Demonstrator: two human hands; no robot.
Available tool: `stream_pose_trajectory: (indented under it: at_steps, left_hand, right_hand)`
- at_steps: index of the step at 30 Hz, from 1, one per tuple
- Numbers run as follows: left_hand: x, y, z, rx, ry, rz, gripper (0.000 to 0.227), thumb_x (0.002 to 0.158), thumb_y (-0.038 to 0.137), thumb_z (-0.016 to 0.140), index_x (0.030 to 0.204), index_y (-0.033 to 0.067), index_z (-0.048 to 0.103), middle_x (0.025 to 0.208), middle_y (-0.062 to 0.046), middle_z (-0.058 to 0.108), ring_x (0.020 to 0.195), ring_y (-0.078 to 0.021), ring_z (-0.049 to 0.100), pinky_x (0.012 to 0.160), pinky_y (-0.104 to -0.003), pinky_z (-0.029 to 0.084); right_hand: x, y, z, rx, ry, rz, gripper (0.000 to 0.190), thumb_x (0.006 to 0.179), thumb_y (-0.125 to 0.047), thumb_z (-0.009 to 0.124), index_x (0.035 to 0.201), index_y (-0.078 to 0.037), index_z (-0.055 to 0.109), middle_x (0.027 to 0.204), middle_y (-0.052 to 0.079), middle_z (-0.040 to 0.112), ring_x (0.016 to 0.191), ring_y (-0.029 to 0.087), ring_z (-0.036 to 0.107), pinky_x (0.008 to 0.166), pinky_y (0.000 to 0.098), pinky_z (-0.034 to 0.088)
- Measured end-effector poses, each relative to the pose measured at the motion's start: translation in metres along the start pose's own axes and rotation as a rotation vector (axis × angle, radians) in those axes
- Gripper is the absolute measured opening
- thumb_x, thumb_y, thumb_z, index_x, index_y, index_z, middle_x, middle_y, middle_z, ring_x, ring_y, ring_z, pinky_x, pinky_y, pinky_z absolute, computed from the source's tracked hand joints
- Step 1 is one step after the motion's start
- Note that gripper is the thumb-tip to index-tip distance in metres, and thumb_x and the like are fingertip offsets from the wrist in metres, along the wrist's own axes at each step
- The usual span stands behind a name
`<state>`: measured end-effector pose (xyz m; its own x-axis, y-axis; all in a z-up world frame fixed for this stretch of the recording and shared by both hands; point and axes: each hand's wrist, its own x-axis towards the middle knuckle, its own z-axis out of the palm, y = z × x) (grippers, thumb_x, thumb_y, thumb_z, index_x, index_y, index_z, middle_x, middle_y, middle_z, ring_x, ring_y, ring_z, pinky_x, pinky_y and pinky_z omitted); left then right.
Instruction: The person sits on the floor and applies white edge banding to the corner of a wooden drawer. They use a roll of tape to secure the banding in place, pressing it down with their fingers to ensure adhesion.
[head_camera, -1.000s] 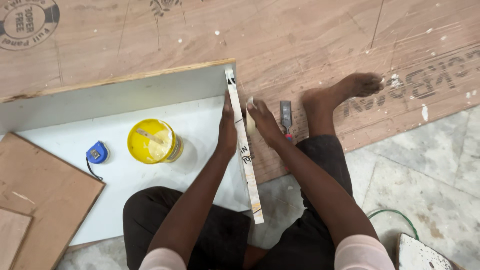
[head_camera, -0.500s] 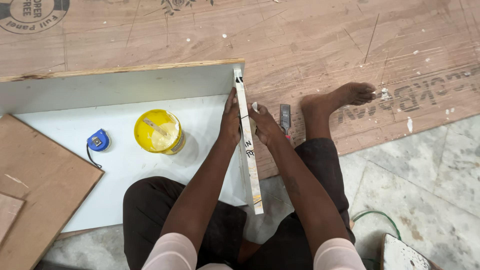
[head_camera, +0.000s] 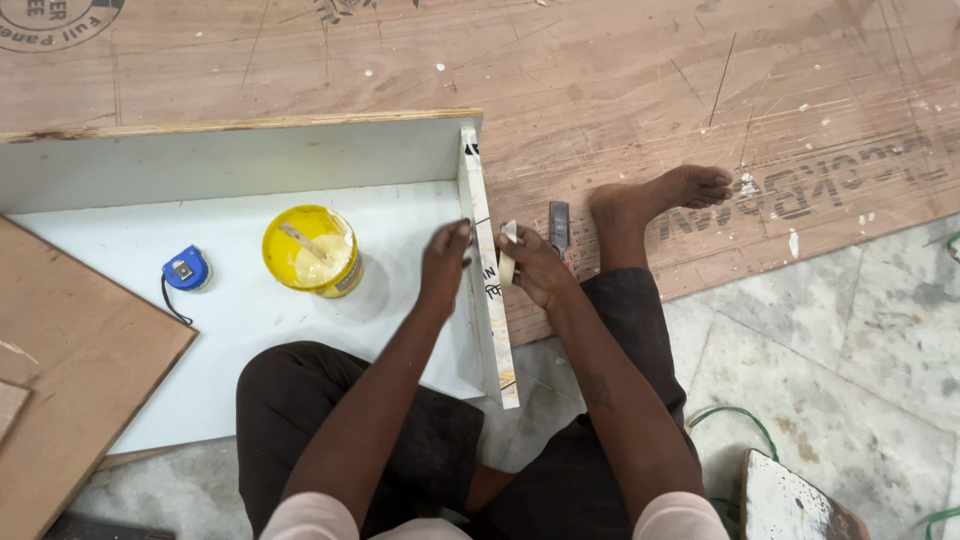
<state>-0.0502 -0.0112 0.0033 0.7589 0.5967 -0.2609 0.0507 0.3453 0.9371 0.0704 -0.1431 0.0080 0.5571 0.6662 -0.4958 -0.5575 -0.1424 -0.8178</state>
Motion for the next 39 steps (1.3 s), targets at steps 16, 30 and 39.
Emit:
stream_pose_trajectory:
  at_steps: [16,30,39]
  left_hand:
    - [0.047,0.082,0.072,1.2,0.299,0.248,0.069,0.077,0.021,0.083,0.123,0.0009,0.036,0.116,-0.023,0.059,0.097,-0.0416,0.069,0.077,-0.049,0.059]
    - [-0.034,0.057,0.091,1.093,0.367,0.219,0.096,0.079,0.009,0.077,0.156,0.0056,0.019,0.137,-0.025,0.054,0.113,-0.0389,0.065,0.089,-0.049,0.054]
    - [-0.068,0.045,0.039,0.868,0.148,0.578,0.042,0.097,0.016,0.073,0.131,0.0091,0.05,0.123,-0.016,0.06,0.112,-0.0296,0.065,0.099,-0.042,0.056]
  right_hand:
    - [0.045,0.026,0.002,0.278,0.057,-0.313,0.058,0.086,-0.007,0.072,0.135,-0.005,0.04,0.108,0.012,0.069,0.091,0.02,0.07,0.077,0.0342,0.059]
    - [0.019,0.006,-0.03,0.244,0.057,-0.442,0.049,0.09,-0.004,0.065,0.133,0.003,0.043,0.105,0.023,0.073,0.084,0.026,0.075,0.07,0.0336,0.063]
    - [-0.039,-0.061,-0.045,0.063,0.037,-0.581,0.047,0.097,-0.022,0.069,0.134,-0.002,0.048,0.101,0.017,0.074,0.075,0.018,0.069,0.064,0.0284,0.057]
